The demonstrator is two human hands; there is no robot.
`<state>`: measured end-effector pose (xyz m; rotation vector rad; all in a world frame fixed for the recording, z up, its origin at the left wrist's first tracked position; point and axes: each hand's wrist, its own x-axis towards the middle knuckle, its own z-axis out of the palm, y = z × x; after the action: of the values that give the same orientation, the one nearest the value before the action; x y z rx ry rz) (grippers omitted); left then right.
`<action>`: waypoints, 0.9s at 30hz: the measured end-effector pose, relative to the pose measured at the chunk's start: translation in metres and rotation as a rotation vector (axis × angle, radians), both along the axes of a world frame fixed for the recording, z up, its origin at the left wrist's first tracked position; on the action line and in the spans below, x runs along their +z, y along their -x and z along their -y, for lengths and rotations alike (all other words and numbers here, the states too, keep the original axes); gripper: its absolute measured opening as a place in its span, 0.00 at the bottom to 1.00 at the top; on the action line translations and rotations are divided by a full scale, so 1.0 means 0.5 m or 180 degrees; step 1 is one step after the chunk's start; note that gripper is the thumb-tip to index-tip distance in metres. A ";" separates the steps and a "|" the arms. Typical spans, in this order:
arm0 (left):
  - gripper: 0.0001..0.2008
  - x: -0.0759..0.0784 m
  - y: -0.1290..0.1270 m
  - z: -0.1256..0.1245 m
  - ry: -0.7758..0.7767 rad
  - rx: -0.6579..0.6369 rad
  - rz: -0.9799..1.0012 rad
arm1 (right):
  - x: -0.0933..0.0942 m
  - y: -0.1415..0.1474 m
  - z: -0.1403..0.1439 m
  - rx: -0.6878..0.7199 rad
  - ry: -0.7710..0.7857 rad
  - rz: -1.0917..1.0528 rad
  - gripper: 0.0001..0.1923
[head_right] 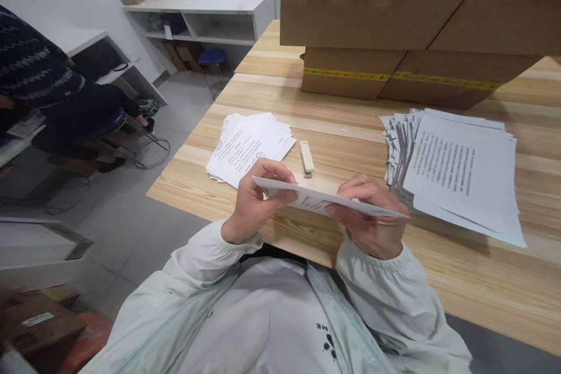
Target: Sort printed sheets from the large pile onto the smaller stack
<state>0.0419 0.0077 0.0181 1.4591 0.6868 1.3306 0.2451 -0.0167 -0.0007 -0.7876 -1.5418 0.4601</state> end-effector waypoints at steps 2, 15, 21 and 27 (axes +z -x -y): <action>0.19 -0.006 -0.002 0.000 0.0053 -0.0033 0.0025 | -0.003 -0.003 -0.001 0.0066 0.0011 -0.0001 0.10; 0.18 -0.018 -0.002 0.036 -0.0095 0.0326 -0.0150 | 0.008 0.002 0.019 -0.1073 0.0417 -0.0732 0.08; 0.11 -0.053 0.023 0.095 0.0795 -0.0002 -0.0454 | -0.016 -0.044 0.041 -0.1043 0.2423 -0.0244 0.17; 0.10 -0.097 -0.001 0.056 0.3183 -0.1374 -0.0456 | -0.094 -0.070 0.013 -0.0695 0.3364 -0.0420 0.17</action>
<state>0.0425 -0.0205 -0.0305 0.7963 0.8860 0.4075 0.2801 -0.0234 -0.0478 -1.6630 -0.9986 1.1654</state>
